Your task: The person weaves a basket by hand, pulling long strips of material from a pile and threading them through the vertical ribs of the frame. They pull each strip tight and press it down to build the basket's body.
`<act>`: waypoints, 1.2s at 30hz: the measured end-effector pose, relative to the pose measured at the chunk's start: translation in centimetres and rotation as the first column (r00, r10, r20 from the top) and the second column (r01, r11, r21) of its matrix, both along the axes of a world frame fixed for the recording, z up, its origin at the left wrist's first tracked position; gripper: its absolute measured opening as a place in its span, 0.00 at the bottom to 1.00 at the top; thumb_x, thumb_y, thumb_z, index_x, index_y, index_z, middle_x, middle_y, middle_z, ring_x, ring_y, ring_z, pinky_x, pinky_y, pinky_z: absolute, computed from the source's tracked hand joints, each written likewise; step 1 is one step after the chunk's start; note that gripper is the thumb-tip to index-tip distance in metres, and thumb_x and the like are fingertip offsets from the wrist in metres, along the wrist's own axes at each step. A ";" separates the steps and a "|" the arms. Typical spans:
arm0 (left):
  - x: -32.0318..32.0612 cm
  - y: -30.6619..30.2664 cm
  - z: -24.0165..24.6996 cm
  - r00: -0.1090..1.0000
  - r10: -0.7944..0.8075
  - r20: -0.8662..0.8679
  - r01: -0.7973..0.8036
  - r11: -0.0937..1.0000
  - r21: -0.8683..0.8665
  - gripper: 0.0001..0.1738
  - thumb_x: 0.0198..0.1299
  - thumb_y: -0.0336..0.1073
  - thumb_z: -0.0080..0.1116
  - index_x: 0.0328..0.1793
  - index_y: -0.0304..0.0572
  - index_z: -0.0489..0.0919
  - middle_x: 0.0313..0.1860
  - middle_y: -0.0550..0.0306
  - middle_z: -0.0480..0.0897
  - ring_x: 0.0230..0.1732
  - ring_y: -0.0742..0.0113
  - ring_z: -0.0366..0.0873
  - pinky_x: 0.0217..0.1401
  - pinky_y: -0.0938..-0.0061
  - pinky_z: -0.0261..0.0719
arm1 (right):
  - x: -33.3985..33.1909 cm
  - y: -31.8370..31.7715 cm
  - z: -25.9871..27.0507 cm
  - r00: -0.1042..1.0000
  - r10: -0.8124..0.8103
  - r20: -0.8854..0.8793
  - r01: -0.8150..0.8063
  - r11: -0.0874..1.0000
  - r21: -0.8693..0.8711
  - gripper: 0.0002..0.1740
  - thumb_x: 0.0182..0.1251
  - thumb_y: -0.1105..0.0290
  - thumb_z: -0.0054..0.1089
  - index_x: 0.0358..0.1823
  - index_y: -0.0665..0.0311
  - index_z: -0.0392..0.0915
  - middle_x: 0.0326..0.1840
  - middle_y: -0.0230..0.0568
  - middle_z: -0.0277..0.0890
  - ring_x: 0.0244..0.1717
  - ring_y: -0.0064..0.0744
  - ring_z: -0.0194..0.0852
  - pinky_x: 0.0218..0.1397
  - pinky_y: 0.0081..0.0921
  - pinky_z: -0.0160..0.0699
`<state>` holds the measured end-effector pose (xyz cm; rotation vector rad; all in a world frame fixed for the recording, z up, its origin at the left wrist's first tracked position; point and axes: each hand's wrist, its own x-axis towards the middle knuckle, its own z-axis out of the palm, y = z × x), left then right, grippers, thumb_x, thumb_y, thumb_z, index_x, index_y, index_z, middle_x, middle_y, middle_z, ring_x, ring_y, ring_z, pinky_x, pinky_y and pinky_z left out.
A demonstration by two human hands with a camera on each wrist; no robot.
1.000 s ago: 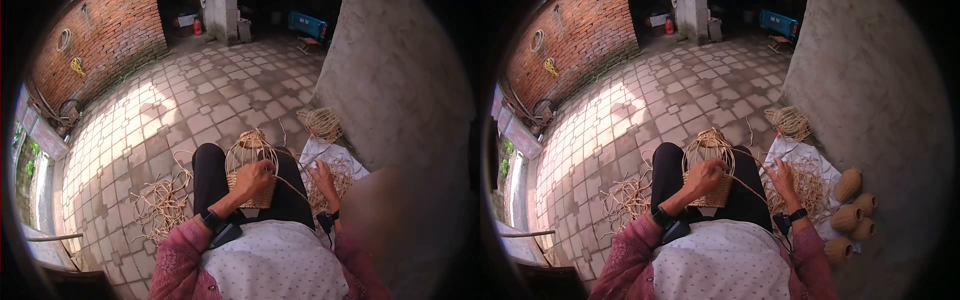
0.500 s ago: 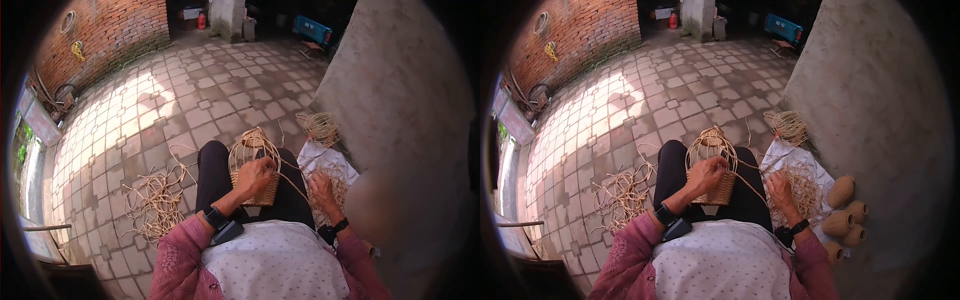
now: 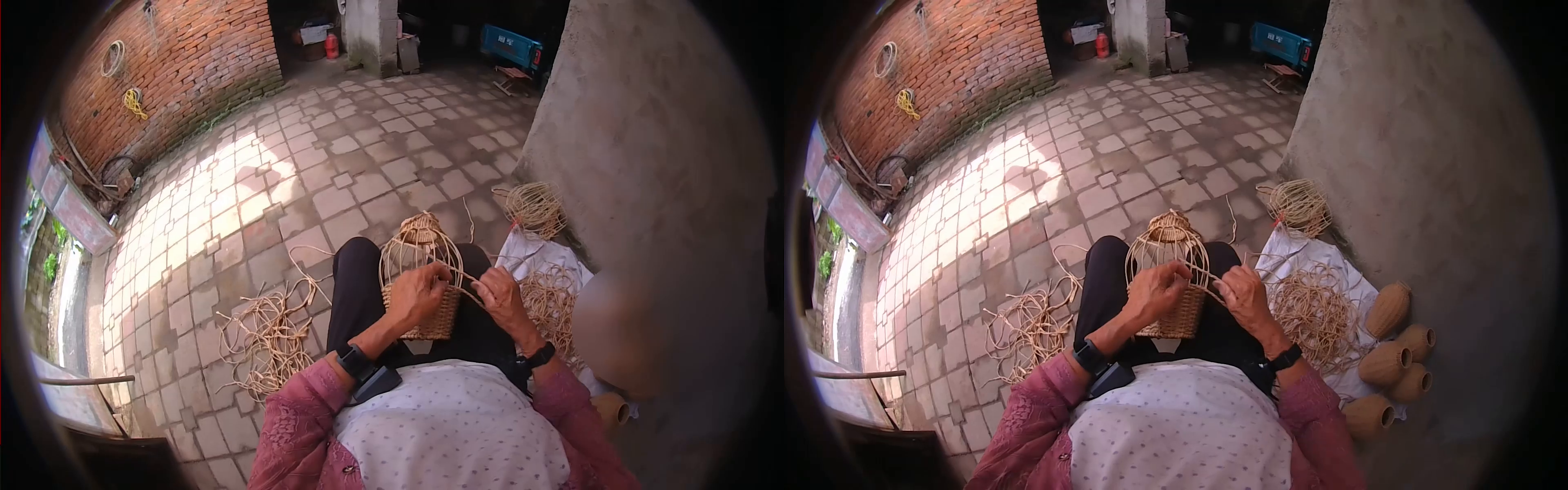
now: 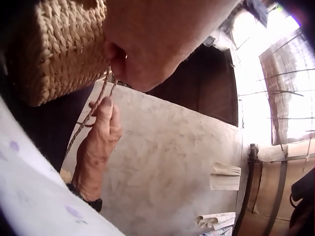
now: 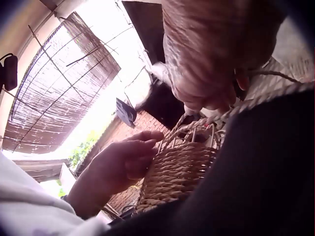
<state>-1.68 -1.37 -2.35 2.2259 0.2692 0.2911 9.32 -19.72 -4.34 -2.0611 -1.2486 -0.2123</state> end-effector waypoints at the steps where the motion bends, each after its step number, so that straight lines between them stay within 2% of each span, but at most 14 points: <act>1: 0.0 0.0 0.2 1.000 0.002 0.005 -0.002 1.000 -0.010 0.13 0.57 0.42 0.52 0.44 0.48 0.82 0.35 0.47 0.84 0.38 0.51 0.83 0.42 0.62 0.77 | -0.2 -2.7 -0.5 0.997 -0.037 -0.065 0.037 0.999 -0.004 0.11 0.63 0.69 0.57 0.25 0.67 0.72 0.25 0.46 0.66 0.33 0.48 0.66 0.38 0.40 0.65; 4: -0.2 0.1 0.4 1.000 0.019 -0.013 -0.019 1.000 -0.008 0.14 0.57 0.43 0.53 0.45 0.48 0.82 0.38 0.47 0.84 0.39 0.50 0.83 0.43 0.63 0.77 | 3.3 -14.8 -7.6 0.962 -0.268 -0.047 0.258 0.953 -0.159 0.12 0.66 0.67 0.50 0.30 0.69 0.76 0.30 0.52 0.73 0.34 0.53 0.70 0.39 0.42 0.67; 5: -0.2 0.2 0.0 1.000 0.016 -0.015 -0.017 1.000 -0.008 0.14 0.57 0.43 0.53 0.45 0.48 0.82 0.38 0.47 0.84 0.39 0.50 0.83 0.43 0.63 0.77 | 3.8 -19.1 -9.9 0.795 -0.549 -0.259 0.498 0.833 -0.239 0.15 0.65 0.64 0.48 0.27 0.69 0.73 0.22 0.51 0.71 0.27 0.54 0.70 0.34 0.43 0.68; 7: 0.3 1.0 -1.5 0.998 0.025 0.064 -0.023 0.999 -0.036 0.12 0.59 0.41 0.54 0.46 0.49 0.82 0.34 0.51 0.84 0.33 0.59 0.82 0.37 0.66 0.78 | 5.3 -27.3 -13.5 0.418 -0.908 -0.038 0.771 0.376 -0.514 0.16 0.64 0.61 0.51 0.32 0.69 0.76 0.21 0.51 0.73 0.26 0.50 0.74 0.33 0.42 0.72; 10: 0.2 2.2 -2.1 0.998 0.060 0.013 -0.055 0.965 -0.256 0.11 0.58 0.40 0.55 0.45 0.48 0.82 0.31 0.53 0.83 0.31 0.61 0.81 0.36 0.68 0.77 | 4.3 -28.7 -12.4 0.500 -0.860 0.103 0.729 0.354 -0.585 0.21 0.64 0.55 0.53 0.31 0.70 0.79 0.26 0.49 0.80 0.31 0.48 0.79 0.36 0.38 0.74; 13: -1.1 3.4 -3.1 0.996 0.087 -0.022 -0.083 0.806 -0.586 0.09 0.62 0.38 0.57 0.43 0.43 0.80 0.28 0.67 0.78 0.22 0.81 0.69 0.23 0.84 0.67 | 2.8 -21.0 -6.8 0.502 -0.480 -0.719 0.334 0.875 -0.350 0.22 0.68 0.54 0.51 0.39 0.69 0.81 0.27 0.40 0.79 0.26 0.30 0.78 0.28 0.27 0.74; 16: -2.1 3.3 -2.5 0.998 0.070 0.003 -0.052 0.767 -0.640 0.09 0.63 0.39 0.58 0.42 0.42 0.78 0.28 0.68 0.77 0.20 0.84 0.66 0.20 0.87 0.62 | -2.9 -9.9 2.0 0.248 -0.028 -0.968 -0.194 0.978 -0.078 0.24 0.72 0.53 0.47 0.41 0.70 0.78 0.29 0.38 0.79 0.26 0.21 0.75 0.28 0.16 0.74; 21: -2.0 2.9 -2.1 0.996 0.071 -0.049 -0.087 0.804 -0.588 0.08 0.59 0.37 0.64 0.35 0.43 0.79 0.24 0.70 0.76 0.20 0.85 0.65 0.21 0.87 0.62 | -3.2 -1.8 -0.2 -0.079 0.261 -0.962 0.063 0.964 0.256 0.21 0.72 0.55 0.52 0.52 0.67 0.72 0.30 0.37 0.78 0.26 0.24 0.76 0.26 0.19 0.73; 23: -2.0 2.9 -2.2 0.996 0.070 -0.050 -0.086 0.815 -0.573 0.07 0.59 0.37 0.64 0.34 0.43 0.79 0.24 0.71 0.76 0.20 0.85 0.65 0.21 0.87 0.63 | -2.6 0.1 -0.9 -0.171 0.616 -0.769 0.372 0.763 0.528 0.19 0.72 0.57 0.54 0.53 0.66 0.71 0.29 0.34 0.77 0.28 0.26 0.76 0.29 0.22 0.75; 28: -1.4 2.9 -2.6 0.992 0.116 -0.056 -0.129 0.880 -0.457 0.08 0.55 0.36 0.67 0.31 0.43 0.79 0.22 0.71 0.76 0.21 0.84 0.66 0.22 0.87 0.63 | -0.5 2.5 -1.0 -0.091 0.708 -0.700 0.321 0.686 0.652 0.14 0.71 0.62 0.55 0.49 0.64 0.74 0.32 0.33 0.77 0.31 0.24 0.75 0.34 0.21 0.75; 30: -0.8 3.0 -2.6 0.972 0.171 -0.163 -0.208 0.944 -0.255 0.13 0.48 0.42 0.68 0.32 0.41 0.82 0.24 0.62 0.81 0.25 0.75 0.77 0.31 0.77 0.75 | 0.3 3.5 0.2 0.229 0.522 -0.821 0.173 0.809 0.562 0.11 0.72 0.65 0.53 0.48 0.65 0.74 0.32 0.32 0.77 0.31 0.21 0.75 0.35 0.20 0.76; 32: -0.2 2.8 -3.0 0.961 0.191 -0.202 -0.227 0.958 -0.177 0.14 0.46 0.44 0.67 0.31 0.43 0.81 0.25 0.60 0.82 0.27 0.71 0.78 0.33 0.74 0.76 | 0.9 5.0 0.9 0.330 0.491 -0.806 0.142 0.818 0.557 0.09 0.71 0.69 0.52 0.45 0.65 0.76 0.33 0.31 0.77 0.31 0.19 0.74 0.35 0.17 0.75; 35: 0.2 2.6 -2.6 0.947 0.220 -0.235 -0.239 0.969 -0.057 0.16 0.44 0.48 0.66 0.30 0.45 0.81 0.26 0.56 0.83 0.30 0.64 0.81 0.38 0.70 0.77 | 1.8 7.5 1.0 0.816 0.146 -0.559 -0.057 0.983 0.173 0.06 0.62 0.71 0.54 0.37 0.63 0.79 0.28 0.40 0.76 0.30 0.31 0.78 0.37 0.29 0.77; 36: 0.1 2.5 -2.5 0.946 0.224 -0.236 -0.236 0.972 -0.022 0.16 0.44 0.49 0.65 0.30 0.46 0.81 0.26 0.55 0.83 0.32 0.61 0.82 0.39 0.68 0.77 | 1.5 7.8 1.1 0.815 0.146 -0.560 -0.055 0.983 0.177 0.06 0.62 0.71 0.54 0.37 0.63 0.79 0.28 0.40 0.76 0.30 0.31 0.78 0.37 0.29 0.77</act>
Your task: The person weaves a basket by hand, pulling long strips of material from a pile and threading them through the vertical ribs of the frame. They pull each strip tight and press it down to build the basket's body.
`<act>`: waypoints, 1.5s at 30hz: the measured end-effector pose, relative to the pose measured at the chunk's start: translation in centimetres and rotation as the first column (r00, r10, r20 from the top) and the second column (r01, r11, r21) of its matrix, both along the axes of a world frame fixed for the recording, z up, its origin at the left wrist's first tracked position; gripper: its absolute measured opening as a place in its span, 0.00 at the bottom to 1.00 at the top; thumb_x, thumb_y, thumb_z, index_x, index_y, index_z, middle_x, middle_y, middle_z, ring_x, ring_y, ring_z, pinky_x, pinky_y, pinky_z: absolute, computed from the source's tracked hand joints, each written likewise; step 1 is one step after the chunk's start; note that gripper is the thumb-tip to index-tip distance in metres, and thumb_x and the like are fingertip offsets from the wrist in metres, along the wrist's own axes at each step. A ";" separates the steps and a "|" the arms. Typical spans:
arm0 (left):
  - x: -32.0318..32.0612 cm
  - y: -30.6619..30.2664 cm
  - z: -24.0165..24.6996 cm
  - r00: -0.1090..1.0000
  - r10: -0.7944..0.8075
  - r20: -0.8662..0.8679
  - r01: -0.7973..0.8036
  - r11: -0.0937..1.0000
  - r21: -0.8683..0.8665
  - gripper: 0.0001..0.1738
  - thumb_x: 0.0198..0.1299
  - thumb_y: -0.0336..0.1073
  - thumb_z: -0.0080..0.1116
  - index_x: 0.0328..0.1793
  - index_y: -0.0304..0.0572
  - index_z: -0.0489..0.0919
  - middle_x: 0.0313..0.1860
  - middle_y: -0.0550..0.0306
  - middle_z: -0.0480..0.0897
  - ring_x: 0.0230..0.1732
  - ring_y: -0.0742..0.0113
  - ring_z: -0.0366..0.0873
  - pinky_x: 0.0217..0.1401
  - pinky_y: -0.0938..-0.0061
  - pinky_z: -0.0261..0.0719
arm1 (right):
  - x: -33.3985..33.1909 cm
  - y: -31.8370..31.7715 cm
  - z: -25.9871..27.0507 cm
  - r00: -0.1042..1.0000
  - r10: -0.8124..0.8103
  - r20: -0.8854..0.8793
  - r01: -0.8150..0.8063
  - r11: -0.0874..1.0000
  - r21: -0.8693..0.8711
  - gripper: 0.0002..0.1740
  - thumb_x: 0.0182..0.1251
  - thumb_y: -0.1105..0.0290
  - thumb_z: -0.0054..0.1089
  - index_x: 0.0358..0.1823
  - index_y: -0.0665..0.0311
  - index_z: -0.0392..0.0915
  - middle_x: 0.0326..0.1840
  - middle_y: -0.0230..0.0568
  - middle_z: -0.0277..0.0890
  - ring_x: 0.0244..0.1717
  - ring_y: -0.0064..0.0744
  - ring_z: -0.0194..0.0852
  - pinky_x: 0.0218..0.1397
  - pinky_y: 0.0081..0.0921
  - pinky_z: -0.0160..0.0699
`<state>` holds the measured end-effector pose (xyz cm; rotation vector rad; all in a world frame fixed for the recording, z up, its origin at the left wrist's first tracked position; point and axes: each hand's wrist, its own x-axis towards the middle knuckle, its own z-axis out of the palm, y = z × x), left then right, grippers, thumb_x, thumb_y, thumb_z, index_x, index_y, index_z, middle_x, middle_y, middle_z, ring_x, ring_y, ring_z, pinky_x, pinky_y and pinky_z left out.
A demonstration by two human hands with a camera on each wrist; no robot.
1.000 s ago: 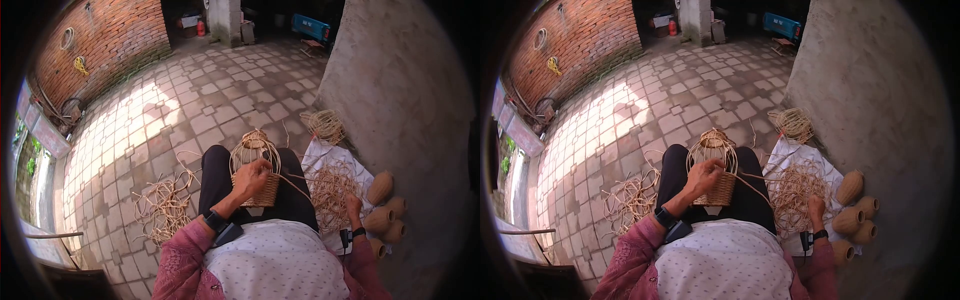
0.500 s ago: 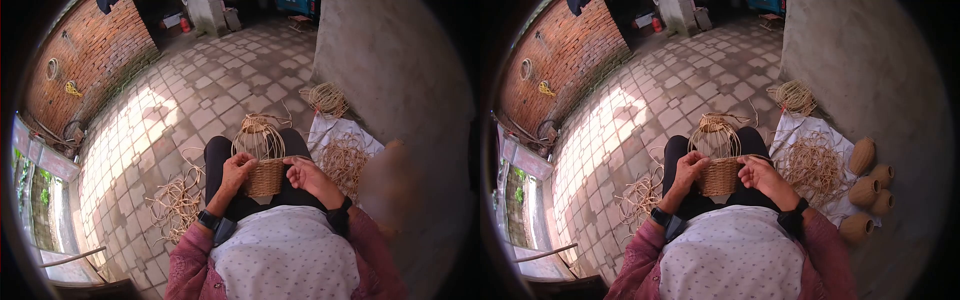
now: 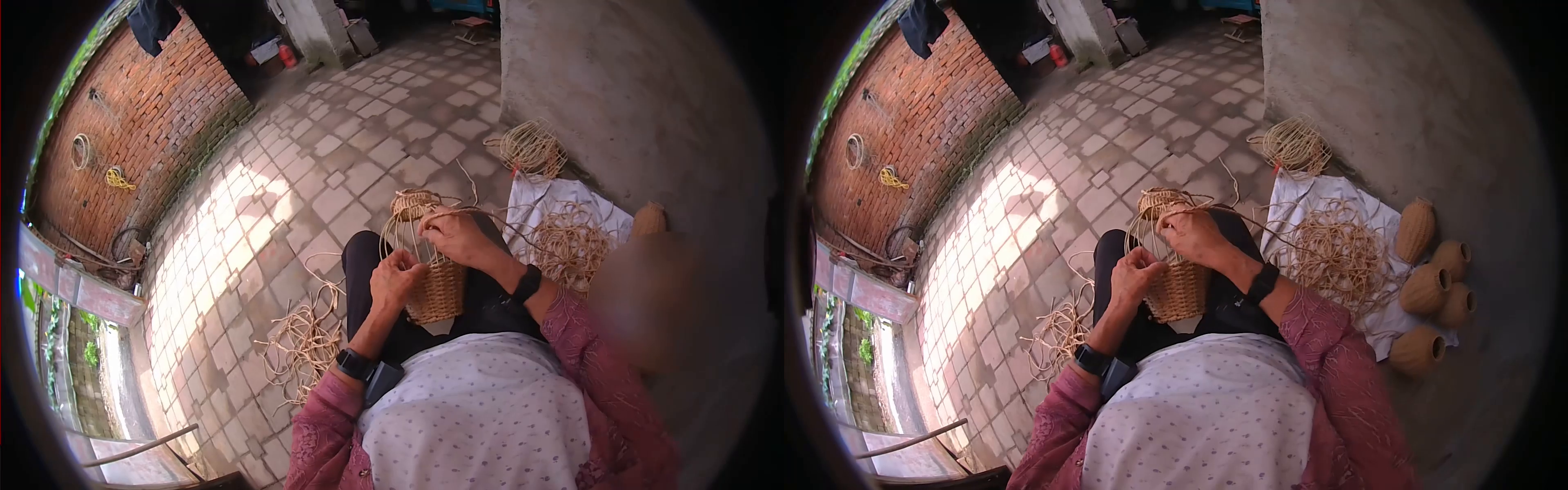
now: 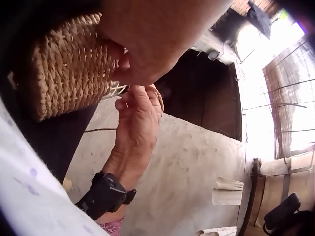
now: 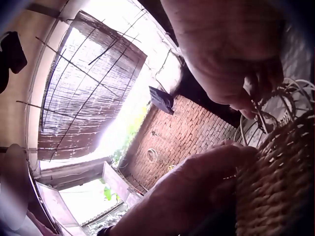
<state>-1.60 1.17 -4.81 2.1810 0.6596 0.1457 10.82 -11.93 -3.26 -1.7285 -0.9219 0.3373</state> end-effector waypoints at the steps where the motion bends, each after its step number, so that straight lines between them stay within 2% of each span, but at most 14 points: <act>1: -0.1 0.0 0.0 1.000 -0.002 -0.003 0.002 1.000 0.002 0.16 0.44 0.49 0.65 0.30 0.46 0.81 0.26 0.55 0.83 0.32 0.61 0.82 0.39 0.68 0.77 | -0.6 0.1 0.0 0.943 -0.050 0.328 0.096 0.987 -0.126 0.06 0.61 0.71 0.53 0.36 0.63 0.77 0.27 0.44 0.76 0.31 0.38 0.78 0.38 0.33 0.76; 3: -0.3 0.0 0.0 1.000 -0.003 0.014 0.004 1.000 -0.030 0.16 0.44 0.49 0.65 0.30 0.45 0.81 0.26 0.54 0.83 0.33 0.59 0.82 0.40 0.67 0.77 | -1.5 0.2 -0.4 0.784 -0.056 0.619 0.234 0.949 -0.210 0.06 0.59 0.72 0.52 0.36 0.63 0.76 0.27 0.48 0.76 0.32 0.45 0.79 0.38 0.37 0.76; 10: -1.4 -0.1 2.3 0.982 -0.055 0.178 0.036 0.993 0.111 0.11 0.51 0.38 0.64 0.35 0.38 0.79 0.26 0.58 0.80 0.30 0.72 0.77 0.35 0.77 0.73 | -2.9 -3.0 -0.7 0.945 -0.290 0.151 0.295 0.956 -0.008 0.05 0.58 0.74 0.54 0.35 0.65 0.73 0.30 0.51 0.78 0.33 0.54 0.78 0.36 0.43 0.75; 12: -1.4 -0.3 3.2 0.867 -0.071 0.493 -0.025 0.982 0.185 0.11 0.56 0.34 0.59 0.43 0.38 0.79 0.30 0.55 0.82 0.31 0.69 0.79 0.37 0.75 0.75 | -2.1 -5.7 -2.8 0.946 -0.300 0.126 0.303 0.953 -0.005 0.05 0.60 0.72 0.55 0.33 0.66 0.74 0.27 0.50 0.77 0.32 0.54 0.78 0.35 0.40 0.75; 15: -1.1 -2.1 4.5 0.890 -0.212 0.404 0.135 0.968 0.210 0.10 0.57 0.29 0.54 0.46 0.41 0.78 0.33 0.51 0.84 0.33 0.60 0.81 0.37 0.70 0.77 | -1.0 -8.5 -4.4 0.918 -0.325 0.225 0.354 0.930 -0.102 0.05 0.60 0.72 0.57 0.33 0.67 0.74 0.24 0.50 0.76 0.29 0.48 0.79 0.34 0.38 0.75; 18: -0.2 -2.9 3.9 0.875 -0.346 0.340 0.284 0.934 0.219 0.11 0.56 0.27 0.52 0.44 0.43 0.79 0.34 0.48 0.85 0.35 0.52 0.84 0.38 0.67 0.79 | -0.1 -9.3 -3.4 0.930 -0.367 -0.029 0.356 0.916 -0.184 0.06 0.62 0.71 0.59 0.33 0.66 0.75 0.23 0.42 0.76 0.24 0.33 0.77 0.29 0.31 0.75; 21: 0.8 -2.5 2.8 0.940 -0.266 0.215 0.269 0.963 0.014 0.12 0.55 0.32 0.56 0.46 0.44 0.80 0.31 0.50 0.85 0.32 0.59 0.84 0.39 0.70 0.79 | 1.1 -8.2 -3.0 0.853 -0.215 -0.475 0.315 0.939 0.140 0.03 0.65 0.71 0.58 0.36 0.61 0.74 0.27 0.24 0.71 0.24 0.12 0.70 0.22 0.11 0.69; 26: 0.0 -1.3 2.7 0.976 -0.099 0.194 0.134 0.976 -0.174 0.07 0.53 0.32 0.63 0.37 0.38 0.82 0.26 0.61 0.83 0.28 0.78 0.78 0.32 0.82 0.74 | 1.6 -4.2 -0.5 0.894 -0.081 -0.440 0.207 0.947 0.247 0.06 0.64 0.71 0.60 0.37 0.63 0.74 0.28 0.27 0.72 0.25 0.15 0.71 0.28 0.16 0.73; 28: -0.3 -0.8 2.0 0.985 -0.021 0.169 0.069 0.957 -0.283 0.07 0.53 0.33 0.65 0.34 0.38 0.82 0.25 0.63 0.82 0.27 0.80 0.76 0.31 0.84 0.73 | 0.9 -2.7 1.3 0.977 -0.206 -0.047 0.210 0.974 0.081 0.05 0.63 0.72 0.60 0.35 0.64 0.74 0.27 0.29 0.73 0.27 0.17 0.72 0.31 0.19 0.73; 32: -0.3 -0.7 2.0 0.994 0.000 0.107 0.011 0.994 -0.105 0.10 0.49 0.37 0.69 0.31 0.39 0.81 0.21 0.65 0.79 0.24 0.81 0.72 0.27 0.83 0.68 | 0.8 -0.7 0.4 0.966 -0.178 0.189 0.169 0.984 0.065 0.08 0.58 0.70 0.61 0.34 0.67 0.74 0.27 0.37 0.74 0.29 0.28 0.75 0.34 0.27 0.73; 36: -0.3 -1.4 2.7 0.995 0.012 0.094 -0.012 1.000 0.001 0.11 0.48 0.39 0.70 0.30 0.41 0.81 0.18 0.66 0.76 0.22 0.81 0.70 0.25 0.81 0.66 | -0.7 0.9 -0.1 0.795 -0.275 0.540 0.356 0.933 -0.049 0.07 0.54 0.73 0.60 0.32 0.65 0.72 0.28 0.46 0.75 0.30 0.47 0.77 0.35 0.39 0.74; 40: -0.3 -1.2 2.5 0.988 -0.034 0.153 0.032 0.999 0.015 0.11 0.50 0.40 0.68 0.32 0.41 0.80 0.20 0.66 0.76 0.23 0.79 0.70 0.27 0.80 0.67 | -1.6 0.8 -0.1 0.812 -0.260 0.523 0.372 0.920 -0.120 0.08 0.54 0.73 0.58 0.36 0.63 0.71 0.25 0.47 0.75 0.30 0.49 0.79 0.34 0.40 0.74; 42: -0.7 -0.4 2.2 0.988 -0.049 0.148 0.050 0.999 -0.002 0.11 0.52 0.40 0.67 0.34 0.41 0.80 0.22 0.66 0.76 0.25 0.79 0.71 0.29 0.80 0.68 | -1.8 -0.8 0.2 0.934 -0.320 0.158 0.326 0.945 -0.010 0.11 0.54 0.73 0.58 0.40 0.63 0.71 0.23 0.48 0.76 0.28 0.49 0.78 0.33 0.40 0.75; 45: -1.1 0.4 1.0 0.959 -0.025 0.281 0.092 0.969 -0.227 0.12 0.58 0.40 0.59 0.45 0.42 0.78 0.30 0.59 0.82 0.33 0.72 0.78 0.40 0.75 0.75 | -1.9 -3.9 -1.5 0.940 -0.327 0.099 0.335 0.940 -0.070 0.08 0.55 0.73 0.56 0.37 0.64 0.72 0.23 0.48 0.76 0.29 0.50 0.78 0.33 0.39 0.75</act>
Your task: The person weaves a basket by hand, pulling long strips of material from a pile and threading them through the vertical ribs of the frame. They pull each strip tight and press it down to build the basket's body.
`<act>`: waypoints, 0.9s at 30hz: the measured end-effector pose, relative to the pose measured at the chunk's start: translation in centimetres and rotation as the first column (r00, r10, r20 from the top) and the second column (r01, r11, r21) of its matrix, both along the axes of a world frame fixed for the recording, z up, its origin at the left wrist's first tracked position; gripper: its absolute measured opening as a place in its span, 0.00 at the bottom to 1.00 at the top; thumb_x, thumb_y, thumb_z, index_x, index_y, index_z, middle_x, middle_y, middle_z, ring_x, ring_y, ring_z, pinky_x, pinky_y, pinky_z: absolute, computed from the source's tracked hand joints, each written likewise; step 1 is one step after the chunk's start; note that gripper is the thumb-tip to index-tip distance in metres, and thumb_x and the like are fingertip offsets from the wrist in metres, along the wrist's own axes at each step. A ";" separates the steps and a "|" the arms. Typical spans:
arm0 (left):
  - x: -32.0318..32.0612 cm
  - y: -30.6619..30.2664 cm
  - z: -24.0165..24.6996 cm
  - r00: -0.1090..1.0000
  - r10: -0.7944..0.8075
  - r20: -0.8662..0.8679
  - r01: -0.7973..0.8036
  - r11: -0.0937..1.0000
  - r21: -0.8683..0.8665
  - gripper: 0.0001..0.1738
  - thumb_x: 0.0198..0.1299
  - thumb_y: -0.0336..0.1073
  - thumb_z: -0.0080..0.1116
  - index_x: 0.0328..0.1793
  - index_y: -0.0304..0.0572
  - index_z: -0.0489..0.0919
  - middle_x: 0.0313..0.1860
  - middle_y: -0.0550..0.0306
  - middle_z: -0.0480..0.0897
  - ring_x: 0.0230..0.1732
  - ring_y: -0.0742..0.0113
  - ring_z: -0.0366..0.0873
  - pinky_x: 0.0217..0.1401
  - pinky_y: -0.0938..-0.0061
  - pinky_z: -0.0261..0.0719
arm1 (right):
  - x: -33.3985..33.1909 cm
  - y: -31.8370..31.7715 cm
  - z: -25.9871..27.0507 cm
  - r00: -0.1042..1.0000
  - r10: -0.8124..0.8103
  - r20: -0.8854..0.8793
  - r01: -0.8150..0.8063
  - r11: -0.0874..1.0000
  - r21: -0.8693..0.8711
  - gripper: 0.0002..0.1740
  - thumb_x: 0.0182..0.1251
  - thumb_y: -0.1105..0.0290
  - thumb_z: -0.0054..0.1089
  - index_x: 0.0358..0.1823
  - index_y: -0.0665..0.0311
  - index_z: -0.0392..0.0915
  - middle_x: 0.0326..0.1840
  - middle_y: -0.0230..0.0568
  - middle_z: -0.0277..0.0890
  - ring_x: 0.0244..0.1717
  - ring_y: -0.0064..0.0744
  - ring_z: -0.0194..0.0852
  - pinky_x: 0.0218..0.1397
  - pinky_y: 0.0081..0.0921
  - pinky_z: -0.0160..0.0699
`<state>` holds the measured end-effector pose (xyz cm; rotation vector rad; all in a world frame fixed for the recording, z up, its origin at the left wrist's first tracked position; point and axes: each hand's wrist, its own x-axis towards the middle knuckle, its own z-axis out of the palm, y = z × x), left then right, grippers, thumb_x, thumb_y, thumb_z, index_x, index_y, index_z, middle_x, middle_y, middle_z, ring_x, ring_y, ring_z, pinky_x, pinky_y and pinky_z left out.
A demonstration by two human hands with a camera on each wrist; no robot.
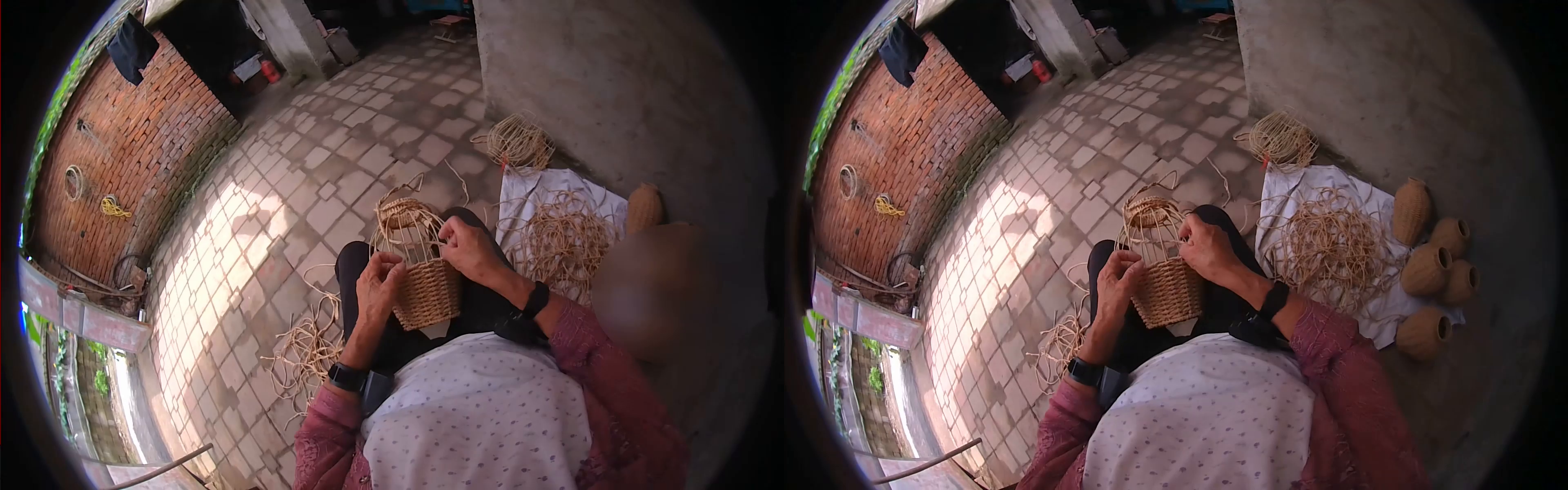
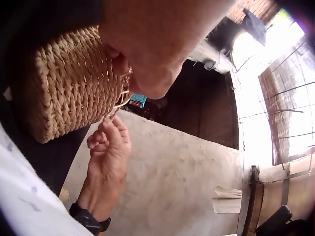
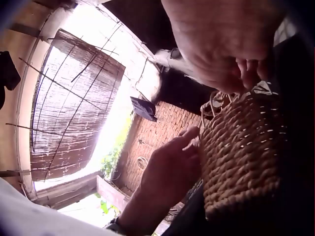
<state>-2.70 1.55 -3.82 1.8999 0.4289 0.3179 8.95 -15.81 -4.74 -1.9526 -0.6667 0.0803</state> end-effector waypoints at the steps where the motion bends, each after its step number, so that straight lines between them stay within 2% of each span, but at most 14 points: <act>1: 0.0 -0.1 0.1 1.000 -0.005 0.002 0.005 1.000 0.001 0.12 0.58 0.40 0.59 0.45 0.42 0.78 0.30 0.59 0.82 0.33 0.72 0.78 0.40 0.75 0.75 | 0.0 -1.1 -0.8 1.000 -0.005 0.002 0.005 1.000 0.001 0.08 0.55 0.73 0.56 0.37 0.64 0.72 0.23 0.48 0.76 0.29 0.50 0.78 0.33 0.39 0.75; 3: -0.2 -0.1 0.6 0.999 -0.034 -0.001 0.034 0.997 0.068 0.11 0.59 0.38 0.59 0.44 0.41 0.77 0.32 0.63 0.78 0.34 0.77 0.74 0.36 0.79 0.72 | 0.3 -3.1 -2.6 0.998 -0.052 0.041 0.058 0.985 -0.161 0.07 0.55 0.71 0.55 0.36 0.62 0.74 0.27 0.49 0.78 0.32 0.54 0.79 0.35 0.45 0.76; 7: -0.6 -0.6 2.3 0.999 -0.027 -0.026 0.031 0.982 0.185 0.10 0.59 0.34 0.58 0.44 0.39 0.77 0.33 0.59 0.79 0.34 0.73 0.76 0.38 0.75 0.73 | 3.5 -8.8 -5.6 0.937 -0.313 0.156 0.347 0.892 -0.290 0.07 0.54 0.68 0.54 0.33 0.63 0.75 0.29 0.51 0.79 0.34 0.56 0.78 0.37 0.45 0.74; 9: -0.4 -1.2 2.9 0.965 -0.040 0.258 -0.099 0.858 0.504 0.10 0.57 0.31 0.57 0.45 0.39 0.77 0.34 0.53 0.81 0.31 0.66 0.78 0.37 0.73 0.76 | 5.5 -13.7 -7.2 0.909 -0.402 0.111 0.413 0.831 -0.371 0.10 0.52 0.64 0.58 0.32 0.63 0.75 0.31 0.50 0.79 0.36 0.53 0.78 0.39 0.43 0.74; 11: -0.3 -2.5 4.0 0.973 -0.120 0.197 0.007 0.869 0.494 0.10 0.57 0.30 0.57 0.46 0.39 0.77 0.35 0.51 0.82 0.30 0.62 0.79 0.37 0.71 0.77 | 6.6 -19.7 -8.9 0.874 -0.486 -0.019 0.456 0.833 -0.313 0.13 0.51 0.61 0.60 0.33 0.63 0.75 0.32 0.47 0.79 0.37 0.48 0.78 0.40 0.40 0.74; 13: 0.1 -3.2 4.1 0.969 -0.203 0.142 0.112 0.870 0.479 0.11 0.56 0.28 0.56 0.46 0.40 0.77 0.36 0.49 0.82 0.30 0.58 0.81 0.36 0.70 0.79 | 7.6 -24.8 -10.0 0.803 -0.592 -0.073 0.521 0.756 -0.396 0.17 0.50 0.59 0.62 0.33 0.65 0.75 0.30 0.45 0.78 0.34 0.46 0.77 0.39 0.38 0.74; 15: 0.6 -3.6 3.6 0.953 -0.283 0.109 0.158 0.769 0.619 0.12 0.56 0.27 0.55 0.47 0.42 0.78 0.37 0.47 0.82 0.31 0.55 0.83 0.35 0.69 0.80 | 7.0 -28.4 -9.3 0.753 -0.656 -0.058 0.541 0.667 -0.512 0.22 0.50 0.53 0.63 0.36 0.66 0.77 0.36 0.50 0.80 0.40 0.49 0.79 0.44 0.39 0.75; 17: 1.0 -3.6 3.6 0.956 -0.281 0.081 0.179 0.782 0.598 0.12 0.56 0.28 0.54 0.48 0.42 0.78 0.36 0.46 0.83 0.33 0.53 0.83 0.36 0.67 0.80 | 8.4 -34.7 -14.6 0.619 -0.780 0.098 0.660 0.448 -0.603 0.28 0.50 0.46 0.62 0.40 0.66 0.79 0.46 0.56 0.79 0.49 0.53 0.78 0.50 0.42 0.74; 19: 1.5 -3.2 2.9 0.938 -0.343 0.052 0.255 0.784 0.566 0.11 0.59 0.29 0.52 0.49 0.42 0.78 0.31 0.46 0.82 0.31 0.56 0.84 0.35 0.68 0.80 | 8.9 -43.2 -21.2 0.512 -0.857 -0.053 0.649 0.426 -0.631 0.33 0.51 0.42 0.61 0.46 0.64 0.80 0.54 0.58 0.76 0.55 0.56 0.75 0.54 0.45 0.72; 20: 1.6 -3.2 3.3 0.938 -0.342 0.052 0.255 0.784 0.566 0.11 0.59 0.29 0.52 0.49 0.42 0.78 0.31 0.46 0.82 0.31 0.56 0.84 0.35 0.68 0.80 | 8.2 -42.4 -19.7 0.512 -0.857 -0.053 0.648 0.426 -0.631 0.33 0.51 0.42 0.61 0.46 0.64 0.80 0.54 0.58 0.76 0.55 0.56 0.75 0.54 0.45 0.72; 22: 1.6 -3.6 4.3 0.944 -0.319 -0.083 0.323 0.847 0.422 0.11 0.62 0.31 0.49 0.50 0.42 0.76 0.28 0.48 0.82 0.29 0.61 0.84 0.34 0.71 0.80 | 5.0 -38.6 -14.5 0.564 -0.820 0.100 0.564 0.294 -0.772 0.32 0.51 0.41 0.61 0.47 0.62 0.80 0.52 0.55 0.78 0.52 0.56 0.76 0.53 0.45 0.73; 24: 1.8 -3.5 3.5 0.945 -0.311 -0.104 0.327 0.866 0.377 0.11 0.63 0.31 0.48 0.51 0.42 0.75 0.28 0.50 0.82 0.29 0.65 0.83 0.34 0.72 0.80 | 7.0 -34.6 -13.8 0.659 -0.745 0.103 0.561 0.395 -0.728 0.27 0.53 0.45 0.62 0.44 0.61 0.81 0.44 0.51 0.81 0.47 0.52 0.79 0.49 0.43 0.75; 26: 2.0 -3.2 3.2 0.946 -0.299 -0.124 0.324 0.883 0.340 0.12 0.63 0.31 0.47 0.52 0.42 0.74 0.27 0.51 0.82 0.29 0.68 0.83 0.33 0.74 0.79 | 6.7 -26.5 -9.9 0.817 -0.570 0.080 0.559 0.752 -0.350 0.17 0.58 0.59 0.62 0.41 0.64 0.79 0.34 0.46 0.80 0.37 0.43 0.80 0.43 0.35 0.77; 27: 2.0 -3.2 3.2 0.951 -0.289 -0.108 0.308 0.908 0.284 0.11 0.63 0.30 0.47 0.52 0.42 0.74 0.28 0.53 0.82 0.29 0.69 0.83 0.34 0.75 0.80 | 5.6 -21.8 -6.2 0.904 -0.428 0.010 0.420 0.881 -0.219 0.17 0.58 0.61 0.63 0.42 0.67 0.78 0.36 0.46 0.80 0.39 0.40 0.80 0.44 0.33 0.77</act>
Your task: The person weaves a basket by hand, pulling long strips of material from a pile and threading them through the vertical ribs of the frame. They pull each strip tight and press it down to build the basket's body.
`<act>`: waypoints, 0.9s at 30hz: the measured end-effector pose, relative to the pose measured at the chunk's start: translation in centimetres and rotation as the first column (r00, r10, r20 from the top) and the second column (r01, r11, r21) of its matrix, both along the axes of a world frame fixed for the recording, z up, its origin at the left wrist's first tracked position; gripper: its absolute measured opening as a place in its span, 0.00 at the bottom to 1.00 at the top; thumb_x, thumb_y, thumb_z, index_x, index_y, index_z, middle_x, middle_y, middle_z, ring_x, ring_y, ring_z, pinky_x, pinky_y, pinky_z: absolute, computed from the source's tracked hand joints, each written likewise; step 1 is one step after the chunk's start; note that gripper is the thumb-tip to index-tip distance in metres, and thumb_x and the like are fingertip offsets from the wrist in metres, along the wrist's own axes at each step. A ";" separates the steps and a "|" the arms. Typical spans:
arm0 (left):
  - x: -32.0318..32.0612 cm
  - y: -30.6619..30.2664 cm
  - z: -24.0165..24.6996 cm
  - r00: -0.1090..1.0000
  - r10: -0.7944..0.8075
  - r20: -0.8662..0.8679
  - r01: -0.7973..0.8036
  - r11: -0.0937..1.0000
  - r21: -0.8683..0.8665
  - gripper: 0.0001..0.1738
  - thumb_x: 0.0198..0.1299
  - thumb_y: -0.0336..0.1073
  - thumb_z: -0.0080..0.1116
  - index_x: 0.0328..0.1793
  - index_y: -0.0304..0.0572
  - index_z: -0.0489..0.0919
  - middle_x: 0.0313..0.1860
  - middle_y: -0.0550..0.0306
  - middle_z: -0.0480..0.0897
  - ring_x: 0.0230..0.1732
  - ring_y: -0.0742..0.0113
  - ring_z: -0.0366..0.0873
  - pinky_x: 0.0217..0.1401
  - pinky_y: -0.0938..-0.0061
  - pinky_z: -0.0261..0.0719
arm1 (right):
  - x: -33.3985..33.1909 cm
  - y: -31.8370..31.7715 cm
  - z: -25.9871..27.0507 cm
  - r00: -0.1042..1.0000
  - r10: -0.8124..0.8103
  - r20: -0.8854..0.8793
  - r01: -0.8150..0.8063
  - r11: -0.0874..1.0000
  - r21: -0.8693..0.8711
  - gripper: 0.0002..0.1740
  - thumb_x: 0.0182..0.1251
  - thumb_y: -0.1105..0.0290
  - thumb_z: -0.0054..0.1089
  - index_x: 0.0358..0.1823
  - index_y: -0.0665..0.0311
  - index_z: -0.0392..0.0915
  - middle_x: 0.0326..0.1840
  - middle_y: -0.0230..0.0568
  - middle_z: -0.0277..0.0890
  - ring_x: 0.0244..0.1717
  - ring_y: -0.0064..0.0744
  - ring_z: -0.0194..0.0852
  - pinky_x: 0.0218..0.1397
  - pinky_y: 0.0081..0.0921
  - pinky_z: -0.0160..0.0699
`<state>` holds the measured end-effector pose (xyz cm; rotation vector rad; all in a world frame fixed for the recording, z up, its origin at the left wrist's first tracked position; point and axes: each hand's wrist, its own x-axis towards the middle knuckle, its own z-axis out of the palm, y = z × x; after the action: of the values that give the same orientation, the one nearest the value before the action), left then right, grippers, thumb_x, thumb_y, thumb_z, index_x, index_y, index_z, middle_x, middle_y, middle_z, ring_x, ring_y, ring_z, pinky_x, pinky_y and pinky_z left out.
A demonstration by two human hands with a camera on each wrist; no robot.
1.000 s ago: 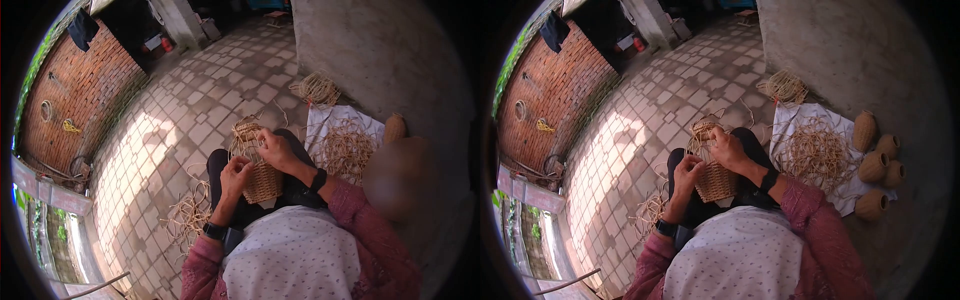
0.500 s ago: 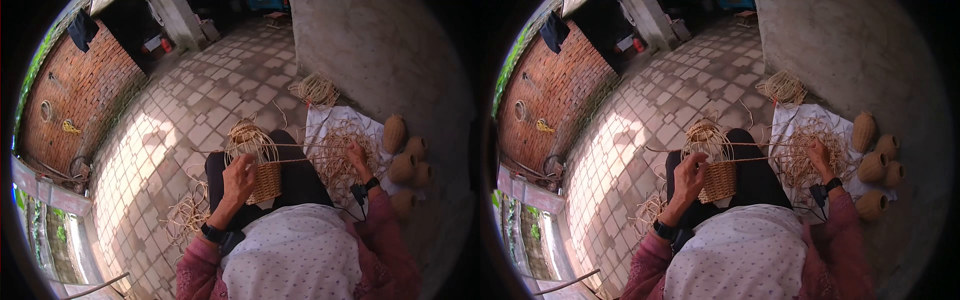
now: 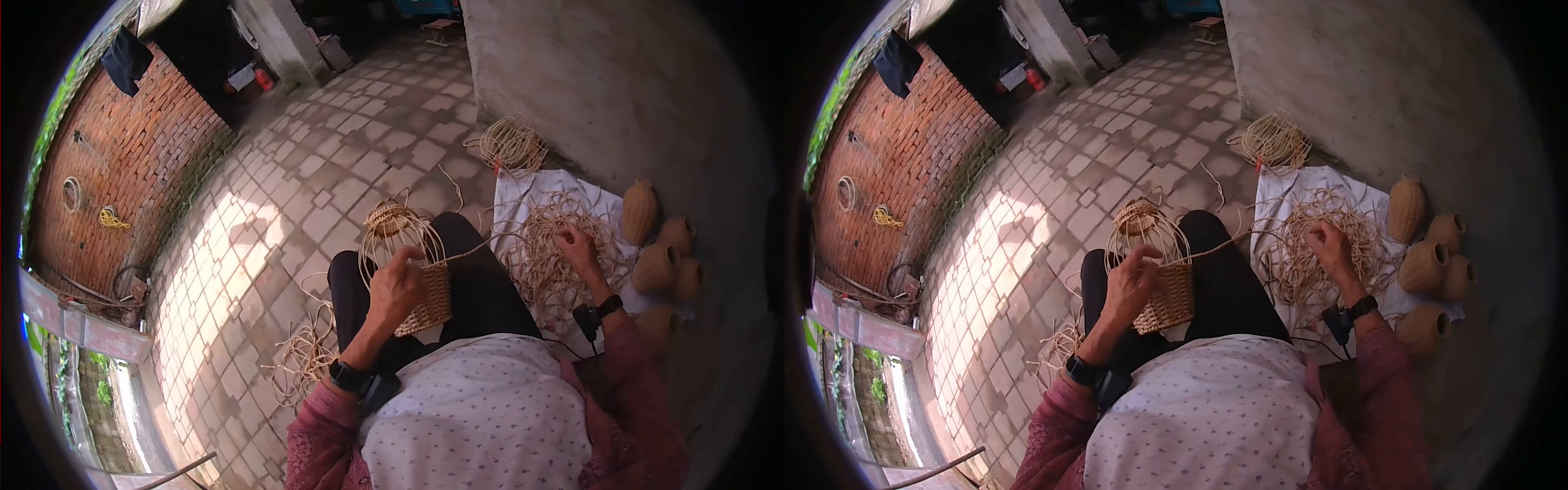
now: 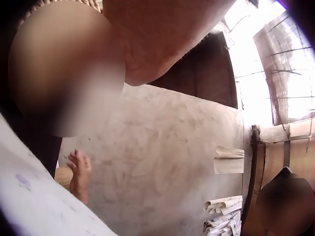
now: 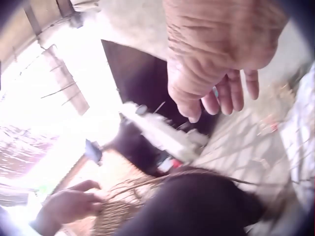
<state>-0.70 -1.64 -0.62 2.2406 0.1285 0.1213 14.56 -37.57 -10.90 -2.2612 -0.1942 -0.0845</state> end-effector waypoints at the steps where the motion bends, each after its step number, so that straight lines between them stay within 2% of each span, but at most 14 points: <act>1: -0.1 0.0 -0.1 1.000 0.020 -0.002 -0.021 0.998 -0.063 0.11 0.63 0.29 0.47 0.51 0.42 0.73 0.28 0.55 0.82 0.30 0.70 0.83 0.34 0.75 0.80 | -1.1 4.0 2.7 0.974 0.206 0.095 -0.216 0.970 0.111 0.16 0.57 0.65 0.64 0.42 0.69 0.78 0.37 0.47 0.80 0.40 0.38 0.80 0.45 0.31 0.78; 2: -0.1 0.0 -0.3 1.000 0.021 -0.004 -0.021 0.998 -0.062 0.11 0.63 0.29 0.47 0.51 0.42 0.73 0.28 0.55 0.82 0.30 0.70 0.83 0.34 0.75 0.80 | -2.4 7.5 5.3 0.922 0.359 0.148 -0.378 0.916 0.133 0.17 0.55 0.66 0.66 0.43 0.68 0.77 0.39 0.45 0.79 0.40 0.37 0.81 0.46 0.30 0.78; 4: -0.2 0.3 -0.4 0.993 0.113 0.040 -0.106 0.984 -0.143 0.12 0.63 0.28 0.48 0.52 0.40 0.73 0.29 0.56 0.81 0.31 0.70 0.83 0.34 0.77 0.81 | -4.6 12.9 7.2 0.831 0.525 0.186 -0.554 0.811 0.188 0.16 0.53 0.66 0.66 0.42 0.66 0.77 0.40 0.43 0.77 0.41 0.40 0.79 0.48 0.33 0.77; 6: -0.2 0.5 -0.2 0.989 0.137 0.047 -0.127 0.975 -0.180 0.12 0.63 0.28 0.49 0.52 0.39 0.73 0.31 0.55 0.80 0.31 0.70 0.83 0.35 0.78 0.81 | -5.4 16.3 7.2 0.699 0.581 0.416 -0.609 0.789 -0.078 0.14 0.49 0.69 0.64 0.38 0.64 0.75 0.38 0.42 0.73 0.42 0.42 0.75 0.47 0.36 0.74; 10: -0.2 1.2 -0.7 0.977 0.184 0.111 -0.147 0.950 -0.277 0.13 0.63 0.28 0.51 0.53 0.39 0.72 0.35 0.56 0.78 0.32 0.71 0.82 0.35 0.79 0.82 | -6.5 19.2 7.2 0.640 0.577 0.508 -0.554 0.804 -0.215 0.12 0.44 0.71 0.62 0.33 0.63 0.74 0.34 0.42 0.69 0.40 0.42 0.70 0.45 0.37 0.70; 12: 0.0 1.3 -0.9 0.971 0.202 0.126 -0.155 0.939 -0.307 0.12 0.63 0.28 0.51 0.53 0.39 0.72 0.36 0.56 0.77 0.32 0.71 0.82 0.34 0.79 0.82 | -6.3 19.7 7.4 0.586 0.552 0.593 -0.462 0.829 -0.315 0.11 0.43 0.73 0.61 0.30 0.62 0.72 0.33 0.41 0.68 0.38 0.41 0.70 0.43 0.35 0.69; 19: 0.0 1.3 -1.1 0.962 0.231 0.146 -0.153 0.898 -0.413 0.12 0.64 0.29 0.51 0.53 0.39 0.72 0.37 0.57 0.76 0.32 0.72 0.81 0.33 0.79 0.83 | -5.2 19.8 9.1 0.542 0.575 0.613 -0.451 0.814 -0.366 0.07 0.46 0.75 0.58 0.29 0.63 0.71 0.32 0.43 0.70 0.36 0.43 0.71 0.41 0.35 0.70; 20: 0.0 1.3 -1.2 0.962 0.231 0.147 -0.153 0.898 -0.413 0.12 0.64 0.29 0.51 0.53 0.39 0.72 0.37 0.57 0.76 0.32 0.72 0.81 0.33 0.79 0.83 | -4.7 19.7 8.9 0.648 0.611 0.455 -0.600 0.777 -0.188 0.05 0.51 0.74 0.58 0.30 0.63 0.72 0.29 0.40 0.72 0.32 0.39 0.71 0.39 0.32 0.71; 21: -0.1 1.4 -1.3 0.963 0.237 0.129 -0.161 0.887 -0.432 0.12 0.64 0.29 0.52 0.53 0.39 0.71 0.36 0.58 0.76 0.31 0.73 0.80 0.32 0.79 0.82 | -4.2 19.4 8.7 0.701 0.658 0.275 -0.689 0.724 0.024 0.04 0.56 0.73 0.58 0.31 0.64 0.74 0.27 0.36 0.73 0.28 0.34 0.71 0.36 0.29 0.71; 22: -0.2 1.5 -1.4 0.964 0.243 0.109 -0.170 0.876 -0.451 0.11 0.64 0.28 0.52 0.52 0.40 0.71 0.35 0.59 0.76 0.30 0.74 0.79 0.31 0.80 0.81 | -3.4 18.6 9.2 0.700 0.660 0.275 -0.691 0.723 0.023 0.04 0.56 0.73 0.58 0.31 0.64 0.74 0.27 0.36 0.73 0.28 0.34 0.71 0.36 0.29 0.71; 23: -0.4 1.7 -1.6 0.963 0.245 0.110 -0.172 0.876 -0.451 0.11 0.64 0.28 0.52 0.52 0.40 0.71 0.35 0.59 0.76 0.30 0.74 0.79 0.31 0.80 0.81 | -2.2 17.2 10.0 0.645 0.756 0.111 -0.760 0.618 0.201 0.06 0.59 0.69 0.59 0.33 0.65 0.76 0.27 0.32 0.74 0.27 0.29 0.70 0.33 0.25 0.69; 24: -0.6 2.0 -1.8 0.958 0.272 0.087 -0.196 0.848 -0.492 0.11 0.63 0.29 0.54 0.51 0.40 0.72 0.33 0.60 0.77 0.28 0.75 0.78 0.30 0.80 0.79 | -0.9 15.7 11.0 0.539 0.842 -0.035 -0.769 0.509 0.388 0.09 0.63 0.66 0.59 0.35 0.66 0.78 0.27 0.28 0.75 0.25 0.23 0.69 0.31 0.22 0.68; 26: -1.2 2.6 -2.9 0.953 0.297 0.063 -0.220 0.817 -0.533 0.10 0.63 0.30 0.55 0.49 0.41 0.73 0.31 0.61 0.77 0.27 0.77 0.77 0.28 0.81 0.78 | 1.9 10.9 14.3 0.526 0.783 -0.332 -0.667 0.622 0.410 0.11 0.65 0.63 0.60 0.36 0.66 0.80 0.28 0.20 0.73 0.28 0.16 0.69 0.32 0.20 0.68; 27: -1.3 2.9 -3.8 0.959 0.277 0.066 -0.199 0.818 -0.540 0.09 0.62 0.32 0.58 0.47 0.41 0.74 0.28 0.62 0.78 0.26 0.77 0.77 0.28 0.82 0.76 | 3.2 8.5 15.7 0.600 0.702 -0.384 -0.617 0.712 0.336 0.10 0.63 0.65 0.61 0.36 0.65 0.80 0.27 0.23 0.74 0.28 0.21 0.71 0.33 0.22 0.69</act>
<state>-2.03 1.27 -4.40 1.6464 0.3271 0.3398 17.78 -29.06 4.75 -1.8219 -0.7178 0.8427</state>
